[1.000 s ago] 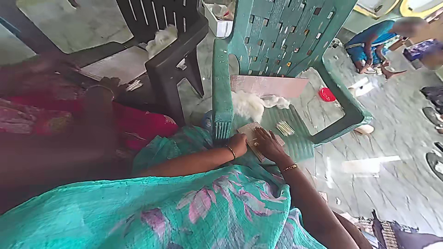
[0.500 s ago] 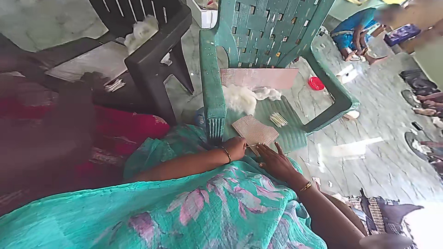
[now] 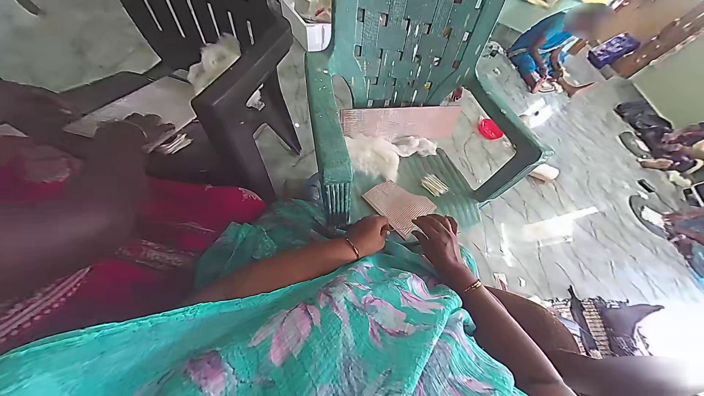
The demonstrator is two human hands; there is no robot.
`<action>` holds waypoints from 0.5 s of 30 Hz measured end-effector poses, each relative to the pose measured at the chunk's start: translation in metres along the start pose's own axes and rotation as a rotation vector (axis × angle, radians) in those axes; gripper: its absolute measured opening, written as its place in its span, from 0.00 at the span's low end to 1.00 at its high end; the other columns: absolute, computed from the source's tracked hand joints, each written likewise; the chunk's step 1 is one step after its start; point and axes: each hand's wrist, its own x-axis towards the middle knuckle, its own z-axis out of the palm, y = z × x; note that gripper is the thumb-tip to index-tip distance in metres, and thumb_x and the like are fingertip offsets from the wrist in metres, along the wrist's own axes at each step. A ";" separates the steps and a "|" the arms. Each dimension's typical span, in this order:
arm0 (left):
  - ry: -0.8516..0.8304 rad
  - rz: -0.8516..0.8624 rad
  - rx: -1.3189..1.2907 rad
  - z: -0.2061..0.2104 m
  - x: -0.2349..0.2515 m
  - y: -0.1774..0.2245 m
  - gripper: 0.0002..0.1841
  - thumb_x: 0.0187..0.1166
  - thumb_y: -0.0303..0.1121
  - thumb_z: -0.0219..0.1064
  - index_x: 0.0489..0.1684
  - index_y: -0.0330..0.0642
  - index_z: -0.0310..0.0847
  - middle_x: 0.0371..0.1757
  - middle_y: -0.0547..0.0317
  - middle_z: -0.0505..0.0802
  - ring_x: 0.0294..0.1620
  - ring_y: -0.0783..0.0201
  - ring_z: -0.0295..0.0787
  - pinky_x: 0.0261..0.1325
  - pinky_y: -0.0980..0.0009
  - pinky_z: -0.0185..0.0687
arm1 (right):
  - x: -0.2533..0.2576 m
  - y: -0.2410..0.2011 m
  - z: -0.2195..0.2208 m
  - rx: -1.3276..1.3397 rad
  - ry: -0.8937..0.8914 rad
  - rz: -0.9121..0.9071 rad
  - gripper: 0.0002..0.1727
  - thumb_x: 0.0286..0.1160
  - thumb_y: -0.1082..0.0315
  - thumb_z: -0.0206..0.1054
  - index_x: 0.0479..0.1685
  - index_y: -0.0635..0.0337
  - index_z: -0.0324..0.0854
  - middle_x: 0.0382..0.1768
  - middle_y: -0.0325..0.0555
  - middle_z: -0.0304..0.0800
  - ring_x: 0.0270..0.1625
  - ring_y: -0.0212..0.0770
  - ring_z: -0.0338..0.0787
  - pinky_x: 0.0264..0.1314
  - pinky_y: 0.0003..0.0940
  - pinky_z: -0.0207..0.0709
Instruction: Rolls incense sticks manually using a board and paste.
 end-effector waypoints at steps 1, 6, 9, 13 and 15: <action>0.002 0.009 -0.002 0.000 -0.001 0.001 0.16 0.91 0.33 0.56 0.58 0.29 0.84 0.60 0.37 0.89 0.67 0.44 0.86 0.74 0.47 0.76 | 0.001 0.000 0.003 0.006 0.011 -0.017 0.10 0.78 0.65 0.70 0.50 0.54 0.94 0.53 0.47 0.96 0.65 0.56 0.90 0.73 0.70 0.69; -0.008 0.036 -0.006 -0.001 -0.004 -0.001 0.15 0.90 0.33 0.56 0.57 0.29 0.85 0.59 0.37 0.89 0.65 0.44 0.86 0.73 0.47 0.76 | 0.002 -0.001 0.002 0.060 0.031 -0.047 0.09 0.77 0.69 0.67 0.34 0.53 0.94 0.43 0.41 0.98 0.63 0.54 0.91 0.74 0.69 0.67; -0.010 0.064 -0.029 -0.003 -0.006 -0.003 0.15 0.90 0.32 0.57 0.56 0.28 0.85 0.57 0.37 0.89 0.63 0.45 0.87 0.71 0.48 0.77 | -0.001 -0.001 -0.003 0.095 0.034 -0.059 0.09 0.78 0.67 0.68 0.38 0.52 0.95 0.44 0.41 0.99 0.62 0.54 0.92 0.72 0.67 0.70; -0.049 0.096 -0.035 -0.003 -0.006 -0.002 0.15 0.90 0.32 0.56 0.56 0.28 0.84 0.58 0.37 0.89 0.63 0.45 0.86 0.72 0.50 0.77 | -0.009 0.000 -0.006 0.098 0.043 -0.065 0.10 0.77 0.68 0.66 0.35 0.53 0.95 0.43 0.41 0.99 0.61 0.54 0.92 0.72 0.67 0.69; -0.065 0.112 -0.024 -0.005 -0.006 -0.001 0.16 0.90 0.32 0.56 0.57 0.28 0.84 0.59 0.38 0.89 0.64 0.46 0.86 0.72 0.51 0.77 | -0.012 0.004 -0.008 0.074 0.062 -0.077 0.11 0.77 0.67 0.66 0.34 0.51 0.95 0.42 0.40 0.99 0.59 0.53 0.93 0.70 0.67 0.70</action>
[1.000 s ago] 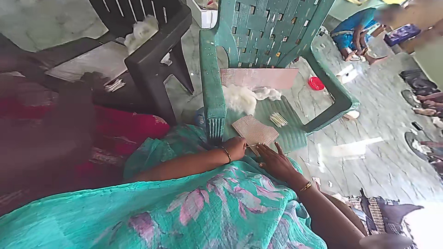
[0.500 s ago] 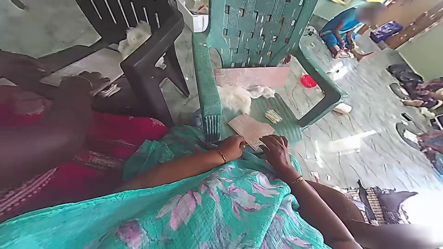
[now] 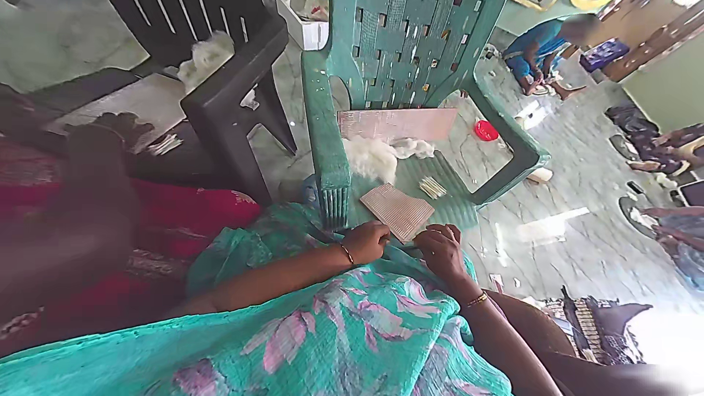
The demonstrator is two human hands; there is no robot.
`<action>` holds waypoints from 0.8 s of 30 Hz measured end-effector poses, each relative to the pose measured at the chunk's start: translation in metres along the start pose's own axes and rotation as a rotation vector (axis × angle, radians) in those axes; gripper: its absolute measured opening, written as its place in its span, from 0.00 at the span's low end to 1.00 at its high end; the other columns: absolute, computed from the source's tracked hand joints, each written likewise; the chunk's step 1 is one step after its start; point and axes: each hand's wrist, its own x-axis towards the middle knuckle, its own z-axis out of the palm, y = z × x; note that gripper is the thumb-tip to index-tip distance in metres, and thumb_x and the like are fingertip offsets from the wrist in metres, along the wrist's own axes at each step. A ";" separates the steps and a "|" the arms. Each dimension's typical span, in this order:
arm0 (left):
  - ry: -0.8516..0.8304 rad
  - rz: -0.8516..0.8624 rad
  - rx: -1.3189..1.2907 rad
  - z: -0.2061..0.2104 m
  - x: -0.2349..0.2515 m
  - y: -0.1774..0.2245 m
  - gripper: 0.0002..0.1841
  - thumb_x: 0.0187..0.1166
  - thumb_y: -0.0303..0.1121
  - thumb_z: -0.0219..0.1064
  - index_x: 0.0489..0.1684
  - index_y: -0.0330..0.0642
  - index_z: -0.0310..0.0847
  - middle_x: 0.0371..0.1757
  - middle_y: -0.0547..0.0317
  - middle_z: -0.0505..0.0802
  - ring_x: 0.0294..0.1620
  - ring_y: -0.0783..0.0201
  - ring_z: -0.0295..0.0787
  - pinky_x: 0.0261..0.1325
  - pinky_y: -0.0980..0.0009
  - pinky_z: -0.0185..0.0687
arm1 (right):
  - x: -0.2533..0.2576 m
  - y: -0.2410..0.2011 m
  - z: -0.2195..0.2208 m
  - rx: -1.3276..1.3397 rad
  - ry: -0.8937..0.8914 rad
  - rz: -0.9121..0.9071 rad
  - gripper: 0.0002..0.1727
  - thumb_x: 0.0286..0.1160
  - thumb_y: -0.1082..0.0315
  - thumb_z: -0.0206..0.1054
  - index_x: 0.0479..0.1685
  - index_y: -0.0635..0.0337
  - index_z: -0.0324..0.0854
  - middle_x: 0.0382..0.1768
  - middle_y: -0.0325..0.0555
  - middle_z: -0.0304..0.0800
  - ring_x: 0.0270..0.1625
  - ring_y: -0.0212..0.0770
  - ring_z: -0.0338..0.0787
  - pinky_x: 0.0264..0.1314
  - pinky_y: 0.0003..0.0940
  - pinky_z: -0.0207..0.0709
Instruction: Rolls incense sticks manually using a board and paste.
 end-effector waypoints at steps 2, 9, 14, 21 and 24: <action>0.010 0.005 0.005 -0.003 0.000 -0.001 0.16 0.90 0.32 0.55 0.56 0.28 0.85 0.58 0.38 0.89 0.63 0.46 0.86 0.72 0.52 0.77 | -0.003 0.010 -0.004 -0.020 0.019 -0.002 0.12 0.78 0.66 0.65 0.33 0.50 0.95 0.42 0.39 0.99 0.59 0.52 0.93 0.69 0.65 0.70; 0.110 -0.115 -0.102 -0.010 0.006 -0.016 0.15 0.89 0.30 0.57 0.54 0.26 0.84 0.55 0.37 0.89 0.60 0.47 0.86 0.70 0.54 0.77 | 0.022 0.057 -0.016 -0.037 0.004 0.386 0.14 0.81 0.65 0.64 0.43 0.65 0.94 0.49 0.59 0.95 0.63 0.65 0.89 0.73 0.70 0.68; 0.036 -0.136 -0.139 -0.010 0.013 -0.022 0.16 0.90 0.32 0.57 0.58 0.27 0.84 0.59 0.37 0.88 0.64 0.48 0.85 0.73 0.55 0.75 | 0.083 0.079 0.005 -0.132 -0.067 0.681 0.15 0.85 0.61 0.64 0.55 0.59 0.92 0.61 0.59 0.91 0.74 0.65 0.80 0.78 0.69 0.62; -0.018 -0.133 -0.121 -0.017 0.014 -0.026 0.16 0.90 0.31 0.57 0.59 0.26 0.83 0.61 0.35 0.88 0.66 0.46 0.84 0.75 0.55 0.73 | 0.118 0.106 0.037 -0.162 -0.139 0.722 0.15 0.86 0.58 0.63 0.56 0.52 0.93 0.66 0.55 0.88 0.78 0.62 0.76 0.78 0.71 0.60; -0.045 -0.132 -0.114 -0.018 0.014 -0.027 0.16 0.90 0.32 0.56 0.59 0.27 0.82 0.59 0.36 0.88 0.64 0.47 0.85 0.73 0.54 0.75 | 0.115 0.105 0.033 -0.139 -0.119 0.815 0.16 0.87 0.56 0.62 0.57 0.51 0.93 0.66 0.54 0.89 0.78 0.62 0.76 0.78 0.71 0.58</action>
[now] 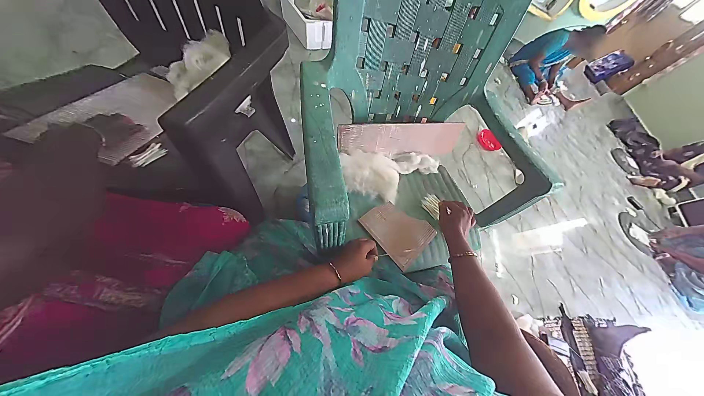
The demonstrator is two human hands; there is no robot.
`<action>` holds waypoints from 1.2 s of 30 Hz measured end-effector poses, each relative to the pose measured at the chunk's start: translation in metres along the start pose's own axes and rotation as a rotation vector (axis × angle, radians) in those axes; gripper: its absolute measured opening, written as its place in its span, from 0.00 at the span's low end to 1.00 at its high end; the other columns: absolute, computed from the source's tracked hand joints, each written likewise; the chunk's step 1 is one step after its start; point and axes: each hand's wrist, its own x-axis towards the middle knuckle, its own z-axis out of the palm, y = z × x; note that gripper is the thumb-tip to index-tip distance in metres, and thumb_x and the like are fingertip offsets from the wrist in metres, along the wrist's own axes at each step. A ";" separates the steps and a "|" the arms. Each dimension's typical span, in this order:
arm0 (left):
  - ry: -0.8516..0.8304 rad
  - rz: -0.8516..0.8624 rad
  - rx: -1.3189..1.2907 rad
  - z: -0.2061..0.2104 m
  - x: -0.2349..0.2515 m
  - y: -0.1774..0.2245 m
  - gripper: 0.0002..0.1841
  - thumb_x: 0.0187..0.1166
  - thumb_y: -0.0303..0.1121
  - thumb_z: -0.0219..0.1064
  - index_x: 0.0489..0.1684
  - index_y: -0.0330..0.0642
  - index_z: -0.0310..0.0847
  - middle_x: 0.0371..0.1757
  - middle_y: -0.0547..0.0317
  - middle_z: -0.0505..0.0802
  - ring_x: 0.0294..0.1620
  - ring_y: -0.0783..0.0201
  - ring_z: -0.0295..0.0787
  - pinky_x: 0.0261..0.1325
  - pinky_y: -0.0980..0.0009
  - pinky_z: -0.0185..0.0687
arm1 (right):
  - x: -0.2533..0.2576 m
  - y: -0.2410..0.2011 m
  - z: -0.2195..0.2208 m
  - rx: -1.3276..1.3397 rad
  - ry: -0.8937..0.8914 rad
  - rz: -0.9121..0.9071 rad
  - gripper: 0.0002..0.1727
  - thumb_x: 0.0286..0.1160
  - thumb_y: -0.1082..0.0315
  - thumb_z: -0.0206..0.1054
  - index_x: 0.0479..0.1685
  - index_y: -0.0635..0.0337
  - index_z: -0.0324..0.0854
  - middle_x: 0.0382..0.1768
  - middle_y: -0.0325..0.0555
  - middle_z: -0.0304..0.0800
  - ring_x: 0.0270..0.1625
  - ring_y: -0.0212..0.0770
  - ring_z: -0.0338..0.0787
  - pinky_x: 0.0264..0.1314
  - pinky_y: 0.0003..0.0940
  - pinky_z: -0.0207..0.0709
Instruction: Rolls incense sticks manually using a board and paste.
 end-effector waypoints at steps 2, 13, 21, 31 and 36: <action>-0.012 -0.009 -0.004 -0.001 0.001 0.001 0.16 0.90 0.33 0.56 0.59 0.27 0.82 0.59 0.36 0.88 0.64 0.47 0.85 0.73 0.54 0.75 | -0.008 0.004 -0.006 0.020 0.002 0.060 0.17 0.87 0.56 0.61 0.58 0.54 0.92 0.67 0.55 0.88 0.79 0.63 0.75 0.79 0.71 0.58; 0.030 0.011 -0.012 0.003 0.000 -0.004 0.16 0.90 0.34 0.56 0.59 0.30 0.84 0.58 0.40 0.89 0.62 0.51 0.86 0.71 0.56 0.76 | -0.038 0.068 -0.019 0.146 0.135 0.422 0.24 0.84 0.57 0.64 0.76 0.54 0.80 0.80 0.60 0.75 0.83 0.63 0.72 0.79 0.66 0.63; 0.042 0.011 0.004 0.004 -0.001 -0.007 0.16 0.91 0.34 0.56 0.59 0.29 0.83 0.59 0.39 0.89 0.64 0.49 0.85 0.73 0.54 0.75 | -0.041 0.098 -0.005 0.229 -0.017 0.499 0.30 0.93 0.52 0.52 0.82 0.65 0.71 0.77 0.67 0.77 0.83 0.63 0.73 0.84 0.62 0.61; 0.052 -0.001 0.016 0.000 -0.004 -0.013 0.16 0.91 0.33 0.56 0.60 0.27 0.82 0.58 0.36 0.89 0.63 0.46 0.85 0.73 0.52 0.74 | -0.055 0.105 -0.019 0.176 -0.089 0.466 0.27 0.89 0.52 0.58 0.73 0.64 0.80 0.70 0.65 0.85 0.76 0.61 0.80 0.80 0.61 0.66; 0.055 -0.007 0.026 -0.001 -0.007 -0.016 0.16 0.91 0.34 0.57 0.59 0.28 0.83 0.58 0.37 0.89 0.62 0.48 0.85 0.72 0.53 0.75 | -0.062 0.102 -0.023 0.154 -0.101 0.486 0.26 0.89 0.52 0.59 0.73 0.62 0.80 0.69 0.63 0.85 0.76 0.61 0.80 0.79 0.62 0.66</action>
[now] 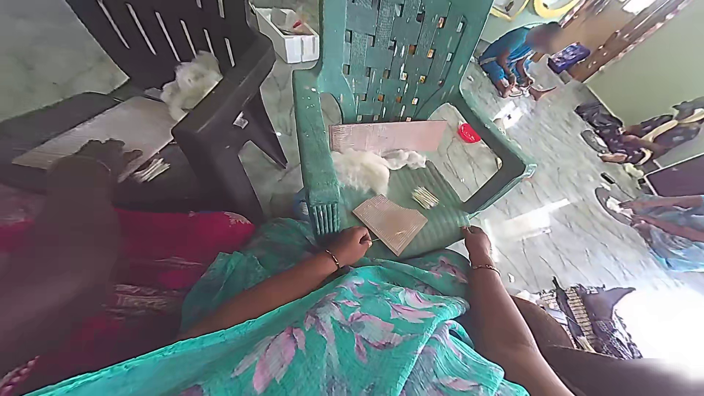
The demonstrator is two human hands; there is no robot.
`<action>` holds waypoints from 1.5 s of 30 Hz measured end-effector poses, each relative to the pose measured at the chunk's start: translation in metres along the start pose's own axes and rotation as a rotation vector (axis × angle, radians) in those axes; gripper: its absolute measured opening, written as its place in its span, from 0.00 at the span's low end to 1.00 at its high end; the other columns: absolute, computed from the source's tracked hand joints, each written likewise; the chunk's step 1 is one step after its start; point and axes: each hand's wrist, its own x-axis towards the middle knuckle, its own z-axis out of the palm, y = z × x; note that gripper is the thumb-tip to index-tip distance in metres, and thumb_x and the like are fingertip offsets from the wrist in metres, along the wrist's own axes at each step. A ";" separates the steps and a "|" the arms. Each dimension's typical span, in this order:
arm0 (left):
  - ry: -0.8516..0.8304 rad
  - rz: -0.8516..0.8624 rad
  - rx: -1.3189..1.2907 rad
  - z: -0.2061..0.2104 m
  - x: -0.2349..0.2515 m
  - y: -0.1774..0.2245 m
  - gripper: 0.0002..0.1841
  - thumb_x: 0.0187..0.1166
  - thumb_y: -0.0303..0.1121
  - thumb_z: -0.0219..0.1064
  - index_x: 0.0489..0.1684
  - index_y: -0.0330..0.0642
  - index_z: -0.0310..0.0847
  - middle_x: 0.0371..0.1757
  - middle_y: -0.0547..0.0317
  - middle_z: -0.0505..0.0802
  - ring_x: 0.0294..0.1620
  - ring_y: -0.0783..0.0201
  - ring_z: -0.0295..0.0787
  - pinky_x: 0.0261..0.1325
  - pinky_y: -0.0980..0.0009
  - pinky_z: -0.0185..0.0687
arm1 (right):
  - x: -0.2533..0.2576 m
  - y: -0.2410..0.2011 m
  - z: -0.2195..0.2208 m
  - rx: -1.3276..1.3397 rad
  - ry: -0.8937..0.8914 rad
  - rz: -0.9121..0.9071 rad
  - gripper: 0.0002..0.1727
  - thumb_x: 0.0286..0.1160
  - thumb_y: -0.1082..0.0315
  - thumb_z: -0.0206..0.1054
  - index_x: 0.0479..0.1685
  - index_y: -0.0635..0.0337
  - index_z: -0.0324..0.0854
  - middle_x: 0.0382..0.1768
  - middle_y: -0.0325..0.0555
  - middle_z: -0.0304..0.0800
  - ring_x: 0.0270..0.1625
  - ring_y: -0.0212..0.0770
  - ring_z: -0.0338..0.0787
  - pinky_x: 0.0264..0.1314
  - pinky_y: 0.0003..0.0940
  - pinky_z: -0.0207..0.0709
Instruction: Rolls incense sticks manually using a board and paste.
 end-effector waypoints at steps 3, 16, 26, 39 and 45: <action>-0.007 -0.018 0.018 -0.001 -0.001 0.001 0.16 0.91 0.35 0.57 0.60 0.29 0.82 0.59 0.38 0.89 0.63 0.48 0.85 0.73 0.53 0.75 | -0.003 0.001 -0.001 0.012 0.000 0.003 0.26 0.89 0.52 0.59 0.74 0.61 0.80 0.70 0.64 0.85 0.77 0.62 0.79 0.80 0.62 0.65; 0.010 -0.004 0.077 0.004 0.006 0.002 0.17 0.92 0.35 0.57 0.60 0.29 0.83 0.58 0.38 0.90 0.64 0.46 0.86 0.73 0.50 0.76 | -0.053 -0.036 0.021 0.019 0.133 -0.679 0.18 0.85 0.63 0.65 0.67 0.62 0.86 0.69 0.63 0.85 0.76 0.66 0.79 0.80 0.67 0.66; 0.010 0.002 0.083 0.004 0.004 0.003 0.17 0.91 0.35 0.58 0.61 0.28 0.83 0.60 0.35 0.89 0.65 0.46 0.85 0.74 0.52 0.75 | -0.089 -0.059 0.066 -0.035 0.012 -1.316 0.10 0.79 0.70 0.65 0.41 0.53 0.94 0.47 0.48 0.96 0.63 0.55 0.90 0.68 0.59 0.78; -0.006 -0.045 0.065 0.002 0.005 0.009 0.16 0.91 0.34 0.57 0.62 0.29 0.82 0.58 0.38 0.89 0.61 0.50 0.86 0.70 0.55 0.77 | -0.042 -0.009 -0.018 0.183 0.370 -0.236 0.19 0.83 0.68 0.60 0.67 0.63 0.85 0.71 0.70 0.82 0.78 0.72 0.75 0.78 0.72 0.62; -0.049 0.001 0.031 0.001 0.009 0.005 0.16 0.90 0.33 0.57 0.60 0.27 0.82 0.57 0.37 0.89 0.60 0.49 0.85 0.70 0.55 0.76 | -0.026 -0.003 -0.013 0.101 0.386 -0.242 0.16 0.83 0.62 0.62 0.55 0.61 0.91 0.70 0.63 0.85 0.81 0.67 0.73 0.78 0.72 0.59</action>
